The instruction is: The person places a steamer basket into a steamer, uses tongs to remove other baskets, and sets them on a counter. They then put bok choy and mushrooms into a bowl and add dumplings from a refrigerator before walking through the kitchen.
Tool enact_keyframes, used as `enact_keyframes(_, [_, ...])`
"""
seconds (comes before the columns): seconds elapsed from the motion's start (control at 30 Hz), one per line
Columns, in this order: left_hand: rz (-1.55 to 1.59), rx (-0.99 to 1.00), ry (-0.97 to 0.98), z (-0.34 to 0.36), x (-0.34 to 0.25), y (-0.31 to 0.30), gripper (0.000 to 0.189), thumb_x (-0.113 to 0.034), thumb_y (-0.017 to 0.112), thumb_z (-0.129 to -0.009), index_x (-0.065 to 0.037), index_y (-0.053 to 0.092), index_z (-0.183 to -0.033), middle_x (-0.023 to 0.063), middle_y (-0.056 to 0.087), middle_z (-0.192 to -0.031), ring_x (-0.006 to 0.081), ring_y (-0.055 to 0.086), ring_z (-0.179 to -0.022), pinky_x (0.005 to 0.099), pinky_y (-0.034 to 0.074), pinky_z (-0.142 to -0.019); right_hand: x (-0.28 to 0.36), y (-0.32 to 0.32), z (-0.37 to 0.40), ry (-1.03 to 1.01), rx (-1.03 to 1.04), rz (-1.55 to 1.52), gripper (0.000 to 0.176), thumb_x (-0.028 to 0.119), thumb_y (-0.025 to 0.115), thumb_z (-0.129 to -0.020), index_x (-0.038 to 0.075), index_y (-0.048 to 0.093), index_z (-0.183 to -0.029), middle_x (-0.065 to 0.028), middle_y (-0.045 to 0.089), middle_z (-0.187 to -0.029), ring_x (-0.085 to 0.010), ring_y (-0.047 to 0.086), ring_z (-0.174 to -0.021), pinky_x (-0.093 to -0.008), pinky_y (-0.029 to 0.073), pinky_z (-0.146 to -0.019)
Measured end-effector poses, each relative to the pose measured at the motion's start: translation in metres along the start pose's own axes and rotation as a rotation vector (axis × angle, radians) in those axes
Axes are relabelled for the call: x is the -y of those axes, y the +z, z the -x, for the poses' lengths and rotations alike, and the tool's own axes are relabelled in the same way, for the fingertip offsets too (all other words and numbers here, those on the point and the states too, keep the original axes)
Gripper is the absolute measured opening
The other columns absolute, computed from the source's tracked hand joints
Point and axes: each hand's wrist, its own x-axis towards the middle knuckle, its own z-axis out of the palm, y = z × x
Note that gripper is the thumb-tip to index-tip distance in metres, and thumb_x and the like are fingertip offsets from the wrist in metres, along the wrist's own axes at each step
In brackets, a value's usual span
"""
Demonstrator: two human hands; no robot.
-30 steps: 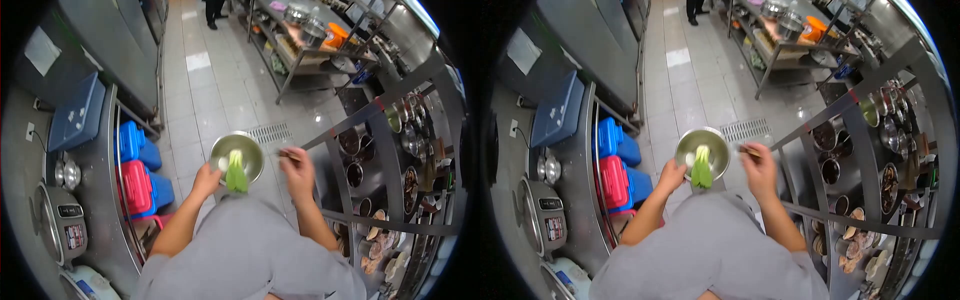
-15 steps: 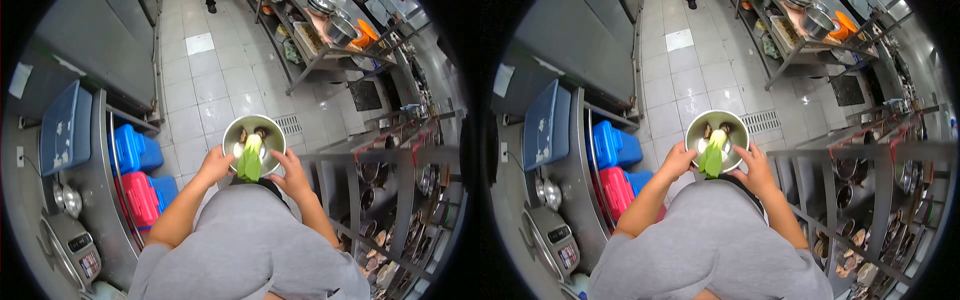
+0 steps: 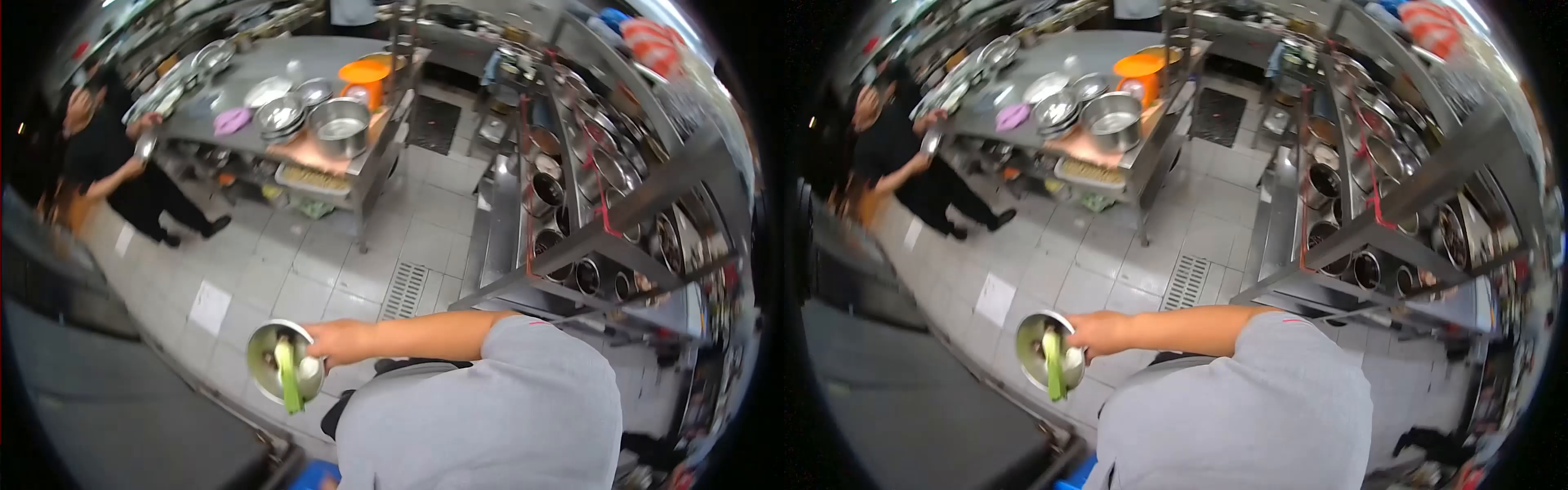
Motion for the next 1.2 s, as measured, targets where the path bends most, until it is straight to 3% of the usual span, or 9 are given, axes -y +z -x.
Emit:
enact_keyframes(0.07, [0.303,0.273,-0.479,-0.018,-0.023,-0.015,0.028,-0.023,0.064,-0.100,0.002,0.068,-0.112,0.0180,0.070,-0.109,0.0281,0.067,-0.092,0.0461,0.054,-0.086,-0.007,-0.006,-0.039,-0.042,0.001,0.013,0.042,0.015,0.085,-0.078,0.009,0.068,-0.115,-0.0130,0.049,-0.151,-0.0375,0.061,-0.125,-0.0437,0.056,-0.100])
enact_keyframes(0.43, [0.549,0.618,-0.454,-0.346,-0.011,-0.150,0.019,-0.019,0.055,-0.104,-0.003,0.064,-0.109,0.0080,0.063,-0.091,0.0218,0.061,-0.079,0.0420,0.050,-0.070,-0.014,0.008,-0.232,0.254,-0.188,0.174,0.034,0.021,0.086,-0.079,0.013,0.068,-0.106,-0.0103,0.054,-0.142,-0.0364,0.064,-0.116,-0.0465,0.057,-0.092])
enact_keyframes(0.57, [0.715,0.364,-0.570,-0.563,0.021,-0.239,0.017,-0.018,0.052,-0.105,-0.005,0.063,-0.108,0.0044,0.060,-0.085,0.0196,0.058,-0.074,0.0405,0.049,-0.064,0.002,0.009,-0.322,0.297,-0.272,0.173,0.035,0.024,0.089,-0.078,0.013,0.070,-0.106,-0.0113,0.053,-0.143,-0.0375,0.065,-0.115,-0.0472,0.057,-0.092])
enact_keyframes(0.7, [0.965,0.100,-0.066,-0.734,-0.064,-0.415,0.011,-0.020,0.057,-0.105,-0.009,0.056,-0.105,0.0014,0.053,-0.072,0.0124,0.050,-0.056,0.0287,0.041,-0.047,-0.012,0.032,-0.388,0.229,-0.384,0.221,0.037,0.025,0.089,-0.078,0.015,0.068,-0.107,-0.0117,0.054,-0.142,-0.0381,0.067,-0.111,-0.0468,0.059,-0.089])
enact_keyframes(0.73, [0.942,0.070,0.006,-0.747,-0.095,-0.473,0.043,-0.019,0.061,-0.105,-0.006,0.052,-0.145,0.0041,0.064,-0.092,0.0099,0.060,-0.077,0.0290,0.049,-0.057,-0.008,0.029,-0.403,0.261,-0.370,0.240,0.037,0.026,0.089,-0.078,0.015,0.068,-0.106,-0.0112,0.054,-0.141,-0.0378,0.067,-0.111,-0.0464,0.059,-0.088])
enact_keyframes(0.83, [0.402,-0.436,0.591,-0.823,-0.060,-0.596,0.049,-0.021,0.064,-0.105,-0.004,0.053,-0.149,0.0151,0.067,-0.133,0.0194,0.067,-0.102,0.0352,0.055,-0.076,-0.032,0.037,-0.457,0.241,-0.304,0.194,0.036,0.028,0.089,-0.079,0.015,0.068,-0.105,-0.0112,0.054,-0.143,-0.0376,0.067,-0.112,-0.0471,0.059,-0.088])
enact_keyframes(0.9, [0.432,-0.619,0.558,-0.838,-0.021,-0.662,0.032,-0.019,0.068,-0.099,-0.003,0.068,-0.127,0.0156,0.072,-0.120,0.0273,0.069,-0.098,0.0431,0.055,-0.081,-0.045,0.039,-0.504,0.262,-0.283,0.200,0.036,0.028,0.088,-0.079,0.016,0.068,-0.106,-0.0115,0.054,-0.142,-0.0375,0.066,-0.112,-0.0475,0.058,-0.089])
enact_keyframes(0.97, [0.064,-0.571,0.316,-0.867,0.090,-0.711,0.049,-0.015,0.063,-0.101,0.005,0.055,-0.145,0.0254,0.064,-0.139,0.0330,0.066,-0.124,0.0406,0.051,-0.108,-0.062,0.040,-0.553,0.264,-0.247,0.205,0.036,0.029,0.088,-0.079,0.017,0.068,-0.106,-0.0118,0.054,-0.142,-0.0373,0.066,-0.112,-0.0480,0.058,-0.089])
enact_keyframes(1.2, [-0.678,-0.742,0.299,-0.811,0.059,-0.702,0.012,-0.015,0.072,-0.084,-0.010,0.062,-0.079,0.0098,0.064,-0.084,0.0312,0.063,-0.083,0.0465,0.050,-0.076,-0.134,0.040,-0.772,0.122,-0.335,0.140,0.031,0.013,0.090,-0.075,0.010,0.071,-0.099,-0.0196,0.062,-0.131,-0.0411,0.066,-0.114,-0.0445,0.057,-0.095])
